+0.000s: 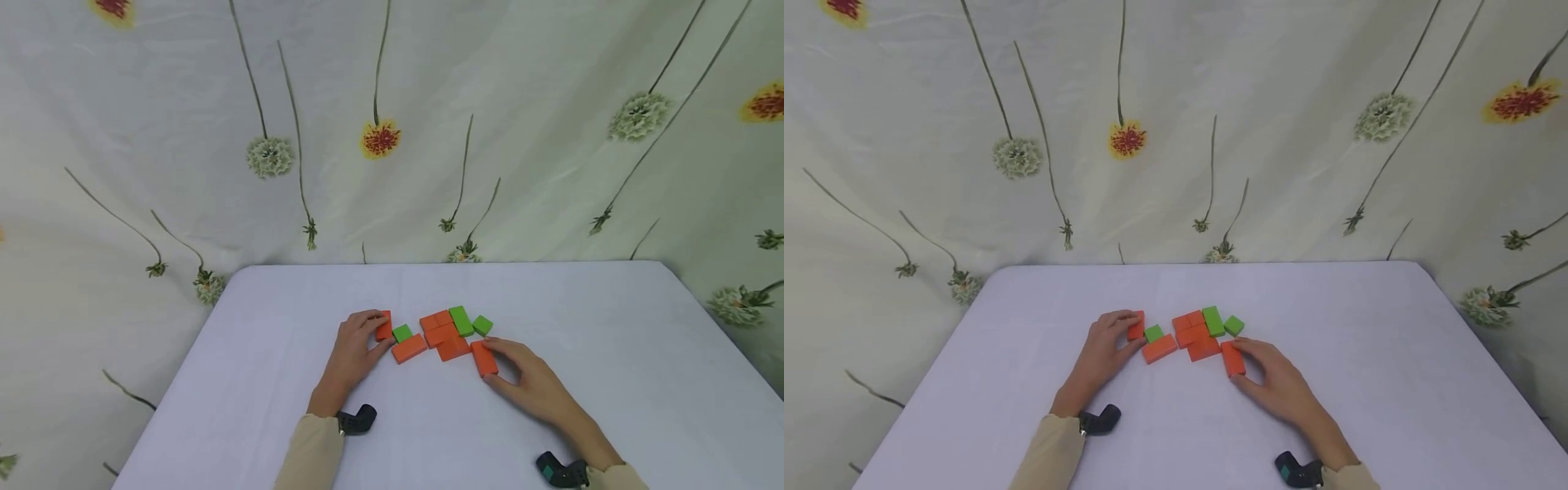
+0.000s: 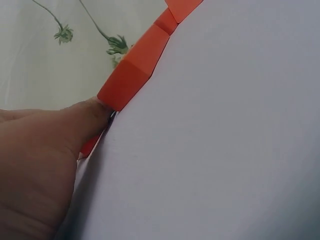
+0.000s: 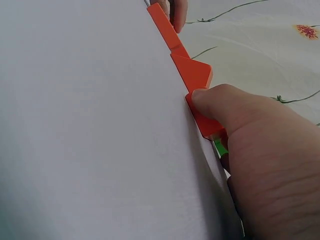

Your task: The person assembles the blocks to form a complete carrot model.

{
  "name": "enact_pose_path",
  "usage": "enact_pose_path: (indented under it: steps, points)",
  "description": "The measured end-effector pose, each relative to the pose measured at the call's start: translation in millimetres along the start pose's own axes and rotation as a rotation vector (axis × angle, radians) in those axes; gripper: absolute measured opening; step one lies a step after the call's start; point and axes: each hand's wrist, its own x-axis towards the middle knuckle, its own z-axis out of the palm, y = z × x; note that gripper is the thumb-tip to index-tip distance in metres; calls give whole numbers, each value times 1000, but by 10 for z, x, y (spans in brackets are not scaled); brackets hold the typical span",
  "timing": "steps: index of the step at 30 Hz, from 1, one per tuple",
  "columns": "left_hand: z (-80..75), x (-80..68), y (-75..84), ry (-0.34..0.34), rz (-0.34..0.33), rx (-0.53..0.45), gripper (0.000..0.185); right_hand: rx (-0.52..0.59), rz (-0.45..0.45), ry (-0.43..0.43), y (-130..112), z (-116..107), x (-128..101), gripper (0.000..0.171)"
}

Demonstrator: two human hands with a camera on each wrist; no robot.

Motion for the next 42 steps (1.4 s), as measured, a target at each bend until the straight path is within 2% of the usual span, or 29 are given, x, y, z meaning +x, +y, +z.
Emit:
enact_pose_path:
  steps: [2,4,9,15,19,24,31,35,42]
  points:
    - [-3,-9,-11,3,16,-3,43,-1,2,5,-9,4,-4,57]
    - [-1,-23,-22,-11,4,-6,41,8,10,9,-19,15,-13,57]
    - [-4,-94,-50,-63,-75,-48,44,24,28,-2,-32,59,-41,57]
    - [-22,-145,-103,-20,-183,-105,52,13,8,31,-33,84,-64,59]
    - [-85,-222,-87,-44,-238,-121,55,1,7,46,-25,101,-69,62]
    - [-146,-335,25,-114,-200,-126,55,-18,-6,47,-17,98,-61,62]
    - [-136,-353,198,-166,-121,-135,59,-18,-16,70,-30,27,-2,62]
    - [-141,-395,262,-170,-107,-128,59,-16,-17,60,-26,23,11,61]
    - [-163,-503,375,-153,-61,-99,56,38,-44,96,-64,47,-38,64]
